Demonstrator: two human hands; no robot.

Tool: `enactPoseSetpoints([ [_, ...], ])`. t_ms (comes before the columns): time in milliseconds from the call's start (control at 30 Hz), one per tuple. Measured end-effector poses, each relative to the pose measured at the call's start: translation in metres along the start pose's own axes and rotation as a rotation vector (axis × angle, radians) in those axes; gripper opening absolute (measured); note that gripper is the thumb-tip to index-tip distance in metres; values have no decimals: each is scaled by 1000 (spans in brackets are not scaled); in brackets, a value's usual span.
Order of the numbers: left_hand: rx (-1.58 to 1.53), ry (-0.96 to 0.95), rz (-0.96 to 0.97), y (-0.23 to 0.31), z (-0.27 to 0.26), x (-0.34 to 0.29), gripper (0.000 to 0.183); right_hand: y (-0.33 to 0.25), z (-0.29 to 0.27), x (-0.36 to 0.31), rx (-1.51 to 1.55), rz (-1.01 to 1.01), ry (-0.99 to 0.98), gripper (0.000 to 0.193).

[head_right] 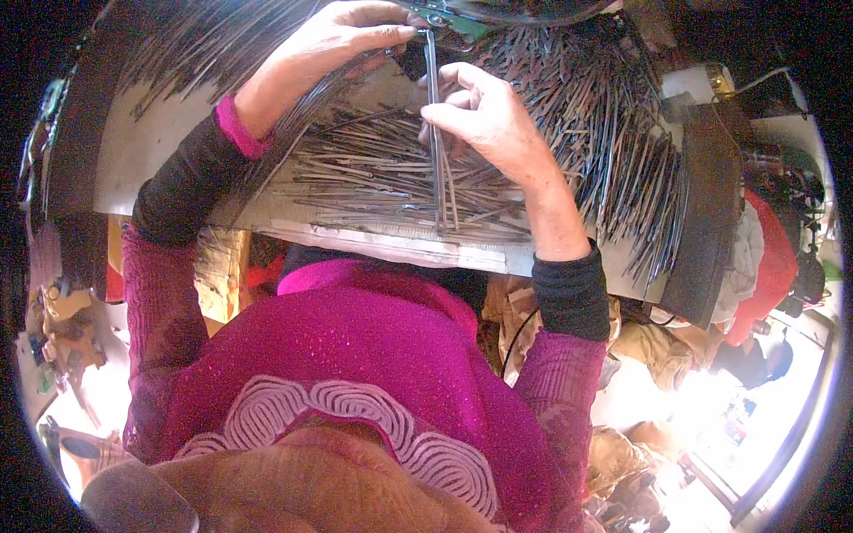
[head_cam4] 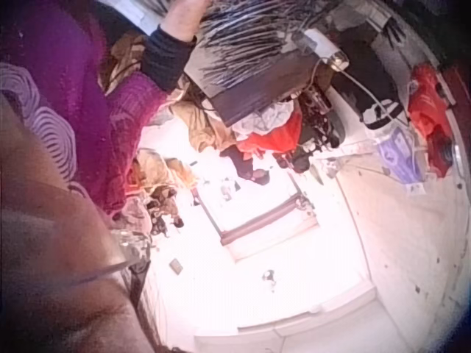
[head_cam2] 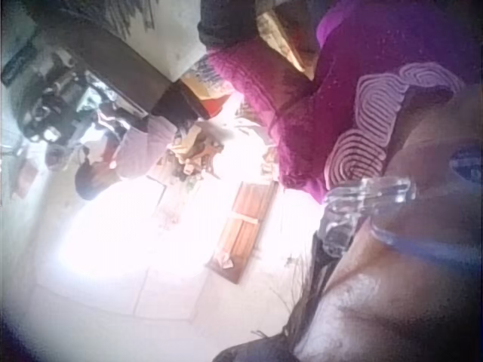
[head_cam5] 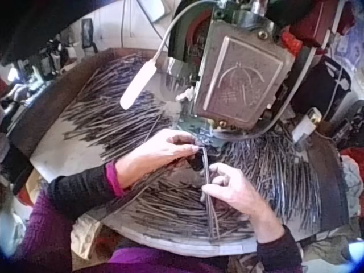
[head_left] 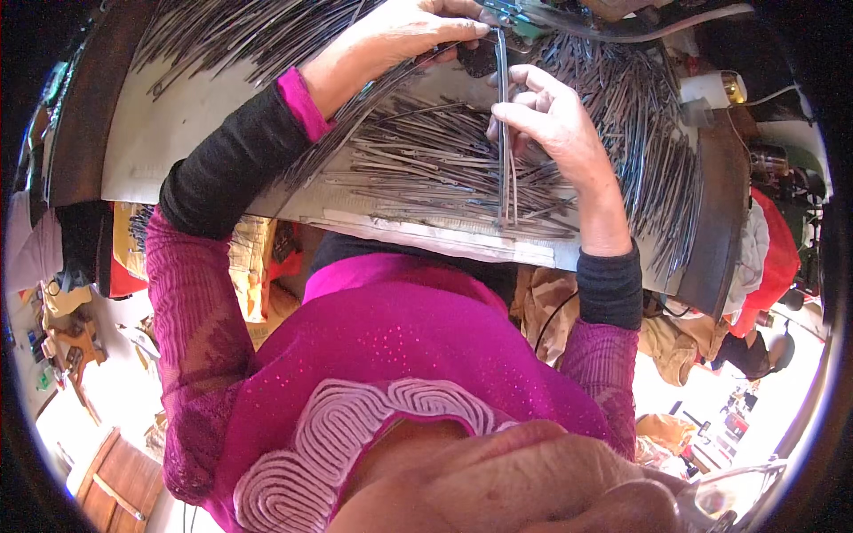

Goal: The person repeatedly picks up thin metal rods from the table by hand, aligns and feeds them into a tabletop machine, and processes them.

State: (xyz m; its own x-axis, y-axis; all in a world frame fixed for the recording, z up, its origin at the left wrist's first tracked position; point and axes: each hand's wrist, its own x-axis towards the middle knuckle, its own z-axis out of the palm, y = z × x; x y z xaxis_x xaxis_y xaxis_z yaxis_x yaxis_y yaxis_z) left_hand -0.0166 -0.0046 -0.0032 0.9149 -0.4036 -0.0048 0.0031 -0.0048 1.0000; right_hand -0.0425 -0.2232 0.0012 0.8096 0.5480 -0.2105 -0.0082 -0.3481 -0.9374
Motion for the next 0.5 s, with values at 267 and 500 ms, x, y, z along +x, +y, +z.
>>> enactPoseSetpoints([
  [267,-2,39,53,5,4,13,17,4,1,8,202,-92,83,33],
  [500,237,77,150,2,4,20,18,8,-2,12,247,-72,63,39],
])
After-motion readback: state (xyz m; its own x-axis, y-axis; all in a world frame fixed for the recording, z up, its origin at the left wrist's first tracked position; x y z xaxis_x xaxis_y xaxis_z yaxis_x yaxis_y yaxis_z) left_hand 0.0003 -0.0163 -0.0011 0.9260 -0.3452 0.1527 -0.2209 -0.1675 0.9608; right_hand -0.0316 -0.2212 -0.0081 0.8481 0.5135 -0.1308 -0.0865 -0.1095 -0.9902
